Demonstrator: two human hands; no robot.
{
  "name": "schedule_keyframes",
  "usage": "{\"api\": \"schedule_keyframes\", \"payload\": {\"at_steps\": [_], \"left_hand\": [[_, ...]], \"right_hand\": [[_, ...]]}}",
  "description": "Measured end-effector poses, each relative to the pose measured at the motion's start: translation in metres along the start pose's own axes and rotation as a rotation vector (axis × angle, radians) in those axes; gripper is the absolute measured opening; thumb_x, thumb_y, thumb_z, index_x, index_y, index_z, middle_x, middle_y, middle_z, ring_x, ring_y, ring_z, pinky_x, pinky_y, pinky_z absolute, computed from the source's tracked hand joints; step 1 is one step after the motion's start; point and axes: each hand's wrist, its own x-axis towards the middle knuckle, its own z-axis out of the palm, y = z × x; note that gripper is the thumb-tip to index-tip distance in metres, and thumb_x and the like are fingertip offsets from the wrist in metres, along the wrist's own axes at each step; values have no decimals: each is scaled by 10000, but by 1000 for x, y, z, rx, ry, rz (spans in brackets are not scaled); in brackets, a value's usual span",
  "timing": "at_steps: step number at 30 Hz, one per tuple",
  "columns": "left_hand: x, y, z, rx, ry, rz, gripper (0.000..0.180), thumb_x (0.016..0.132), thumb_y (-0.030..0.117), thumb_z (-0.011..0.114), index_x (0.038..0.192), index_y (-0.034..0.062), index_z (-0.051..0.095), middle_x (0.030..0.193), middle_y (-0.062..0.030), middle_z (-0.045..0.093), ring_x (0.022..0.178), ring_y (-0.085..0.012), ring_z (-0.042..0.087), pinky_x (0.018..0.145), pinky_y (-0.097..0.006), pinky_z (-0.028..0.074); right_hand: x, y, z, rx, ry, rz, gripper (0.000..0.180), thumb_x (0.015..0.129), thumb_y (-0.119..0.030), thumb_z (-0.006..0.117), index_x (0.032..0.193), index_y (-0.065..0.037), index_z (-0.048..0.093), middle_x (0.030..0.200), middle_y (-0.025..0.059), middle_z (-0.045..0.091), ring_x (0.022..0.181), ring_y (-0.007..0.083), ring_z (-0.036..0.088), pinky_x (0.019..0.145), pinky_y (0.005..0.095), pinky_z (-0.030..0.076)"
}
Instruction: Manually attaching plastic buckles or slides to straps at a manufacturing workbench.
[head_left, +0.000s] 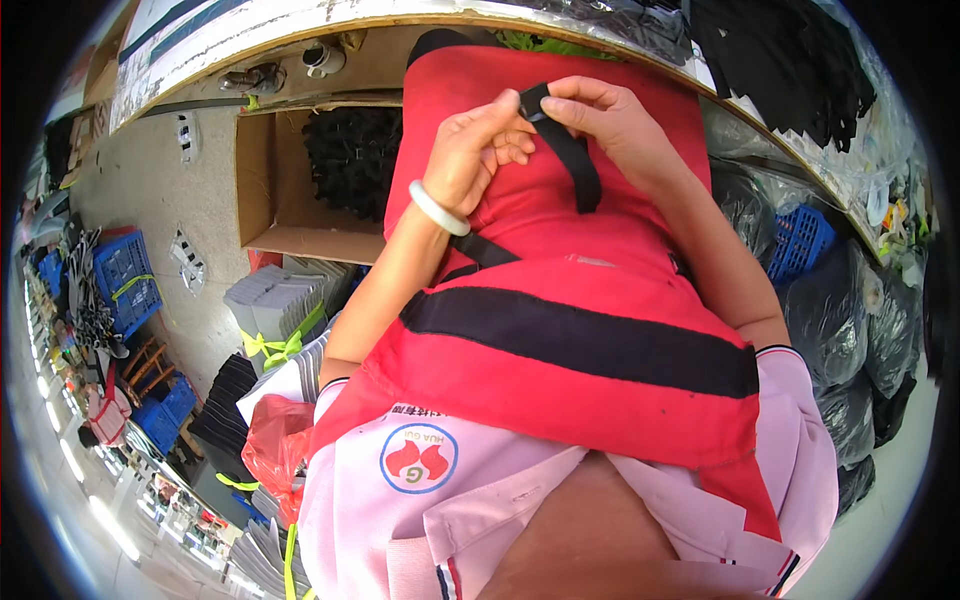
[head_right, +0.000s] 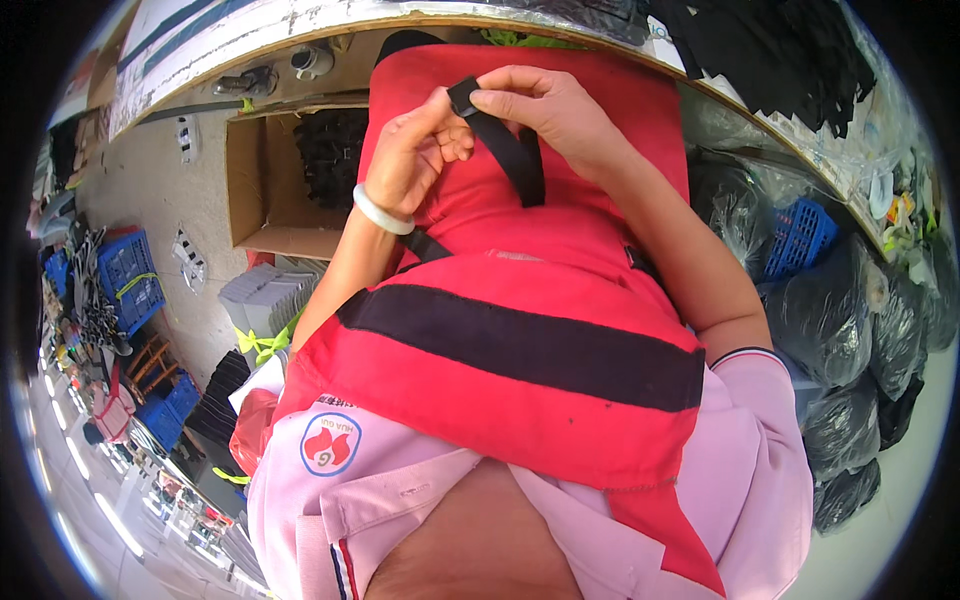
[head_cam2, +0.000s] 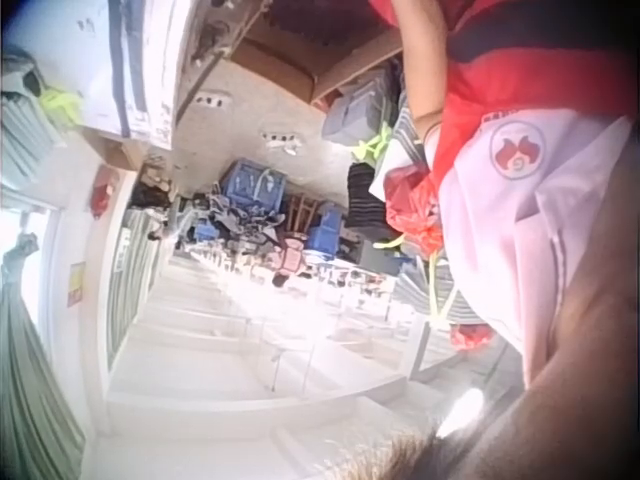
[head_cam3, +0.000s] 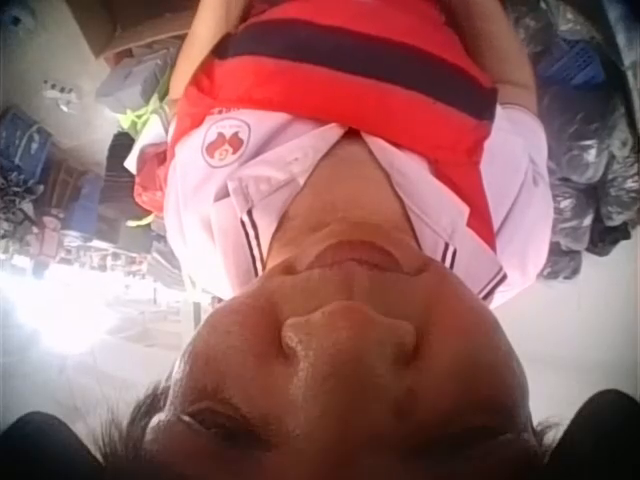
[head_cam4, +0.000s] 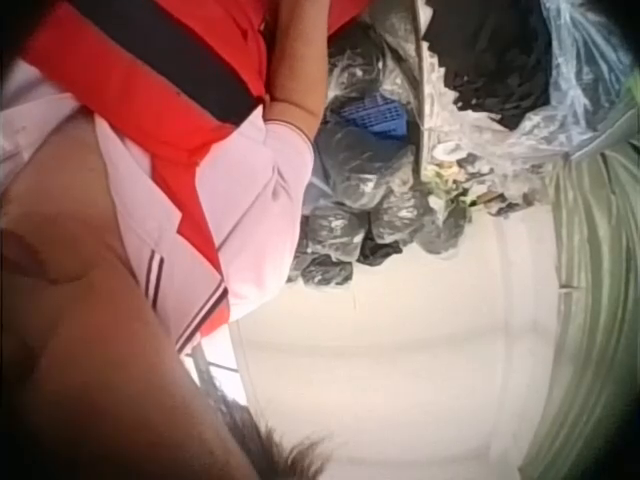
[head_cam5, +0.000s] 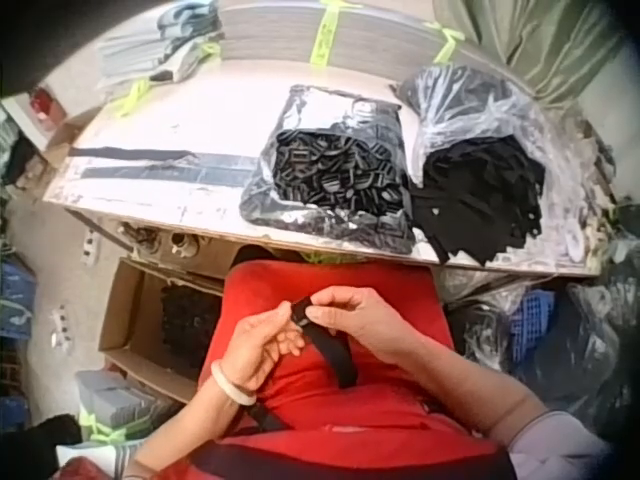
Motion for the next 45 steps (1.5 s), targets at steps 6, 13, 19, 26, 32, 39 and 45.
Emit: {"api": "schedule_keyframes", "payload": {"at_steps": [6, 13, 19, 26, 32, 39, 45], "left_hand": [[2, -3, 24, 210, 206, 192, 209, 905, 106, 648, 985, -86, 663, 844, -144, 679, 657, -198, 675, 567, -275, 569], [7, -11, 25, 338, 248, 342, 216, 905, 69, 640, 1040, -99, 658, 908, -159, 695, 720, -197, 693, 644, -270, 584], [1, -17, 28, 487, 261, 473, 184, 875, 37, 668, 1022, -73, 680, 904, -111, 689, 755, -155, 671, 694, -228, 542], [-1, -14, 23, 755, 183, 724, 162, 816, -42, 687, 975, -24, 709, 924, -73, 665, 842, -117, 618, 728, -222, 488], [-20, -12, 26, 874, 106, 701, 149, 811, -84, 657, 936, -15, 698, 912, -70, 649, 817, -138, 618, 724, -232, 490], [-27, -20, 30, 840, -5, 647, 166, 818, -108, 641, 958, -26, 674, 911, -51, 632, 741, -83, 525, 688, -204, 422], [-38, -14, 28, 796, 4, 583, 154, 830, -102, 633, 964, -35, 670, 929, -58, 635, 766, -87, 543, 703, -207, 433]], "right_hand": [[-20, -22, 15, -256, 154, -493, 159, 894, -89, 658, 1034, -12, 652, 755, 2, 622, 650, 50, 573, 550, 179, 430], [-22, -19, 6, -245, 93, -156, 147, 910, -143, 643, 926, 2, 620, 692, 26, 604, 527, 62, 557, 465, 198, 464], [-20, -6, 7, -203, 139, 1, 143, 889, -135, 656, 849, -20, 582, 662, 27, 601, 506, 71, 561, 455, 213, 476], [-19, 1, 21, 85, 165, -176, 157, 922, -131, 623, 973, 7, 567, 831, 65, 608, 655, 124, 631, 565, 242, 547], [-8, -4, -6, -97, 90, 41, 327, 963, -314, 569, 1082, -11, 583, 894, 52, 600, 775, 129, 637, 645, 250, 543], [18, 17, -14, 413, -145, 131, 279, 976, -327, 548, 1061, -61, 559, 875, -2, 569, 872, 111, 577, 831, 271, 476], [23, 0, -43, 506, -54, -172, 182, 1025, -229, 442, 965, -61, 480, 645, -72, 338, 533, 32, 291, 491, 207, 262]]}}
